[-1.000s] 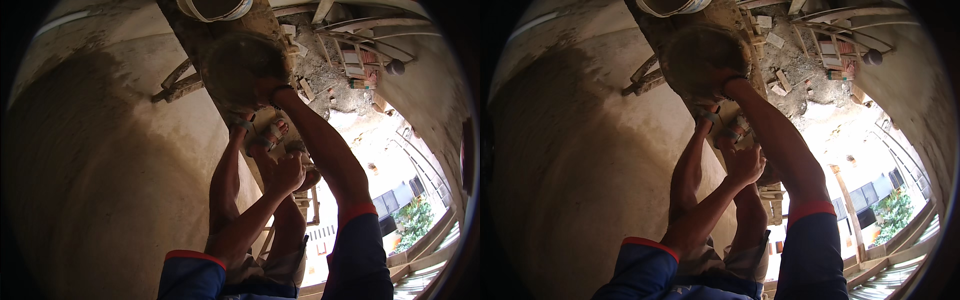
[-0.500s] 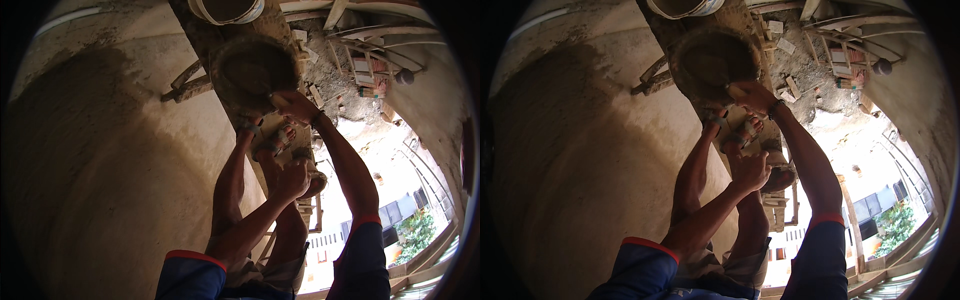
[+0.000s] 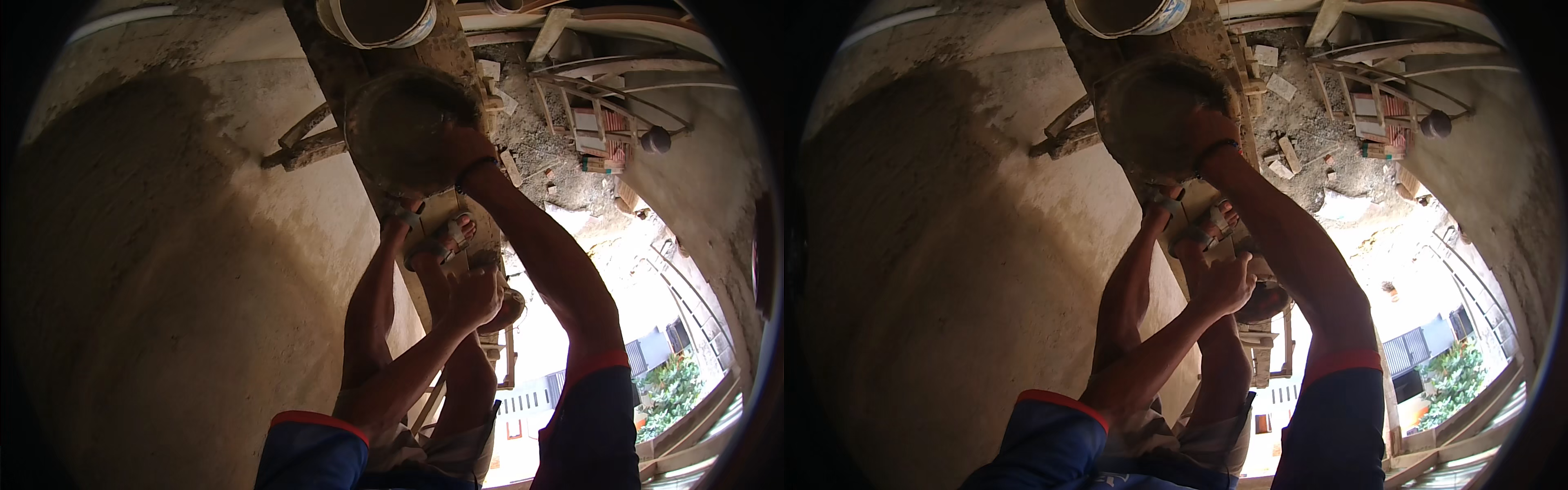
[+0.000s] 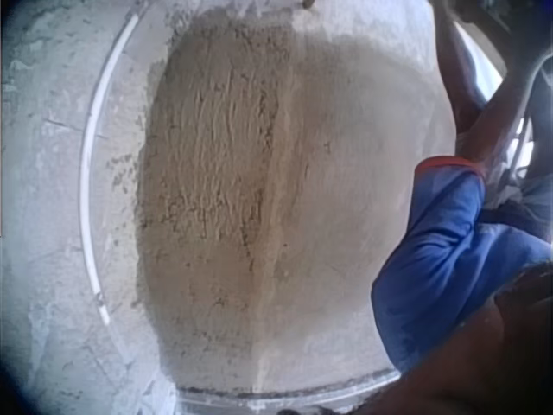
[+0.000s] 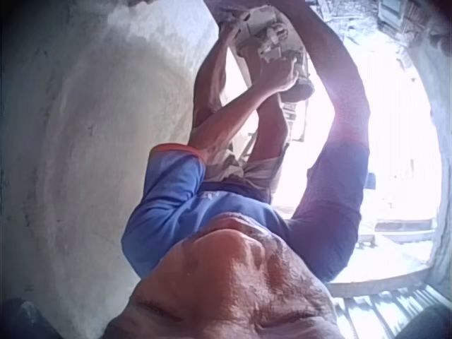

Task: The person applies mortar to a wall using a trowel and a small bucket. They scoop the mortar from the bucket and spread it onto the rough wall surface while standing on a platform.

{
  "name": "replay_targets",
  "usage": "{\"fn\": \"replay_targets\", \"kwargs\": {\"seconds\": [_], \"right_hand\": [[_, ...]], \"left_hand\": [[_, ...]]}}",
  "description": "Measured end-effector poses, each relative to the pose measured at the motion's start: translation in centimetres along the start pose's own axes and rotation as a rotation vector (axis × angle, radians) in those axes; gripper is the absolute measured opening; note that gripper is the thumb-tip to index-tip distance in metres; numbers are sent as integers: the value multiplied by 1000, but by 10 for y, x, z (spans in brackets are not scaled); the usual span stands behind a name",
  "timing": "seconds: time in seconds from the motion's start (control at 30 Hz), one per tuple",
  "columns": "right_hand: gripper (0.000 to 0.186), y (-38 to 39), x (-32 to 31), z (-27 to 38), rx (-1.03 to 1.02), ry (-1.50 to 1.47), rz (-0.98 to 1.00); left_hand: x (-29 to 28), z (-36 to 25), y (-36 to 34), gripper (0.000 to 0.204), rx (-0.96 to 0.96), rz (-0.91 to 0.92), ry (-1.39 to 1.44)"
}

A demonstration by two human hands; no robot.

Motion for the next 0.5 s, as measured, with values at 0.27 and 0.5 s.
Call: {"fn": "replay_targets", "kwargs": {"seconds": [0.27, 0.5], "right_hand": [[31, 38, -8, 6, -167, 34, 198], [27, 80, -110, -4, -155, 25, 36]], "left_hand": [[-31, 18, -9, 45, -98, 52, 95], [-84, 133, -57, 58, -592, -333, 531]]}}
Point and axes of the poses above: each hand's wrist, its own y-axis away from the middle knuckle, its own x-axis out of the palm, z = x × y, the point moved 1 cm from there along -y, towards the middle knuckle, and after that the axes turned 12 degrees about -z, right-handed, at the moved point
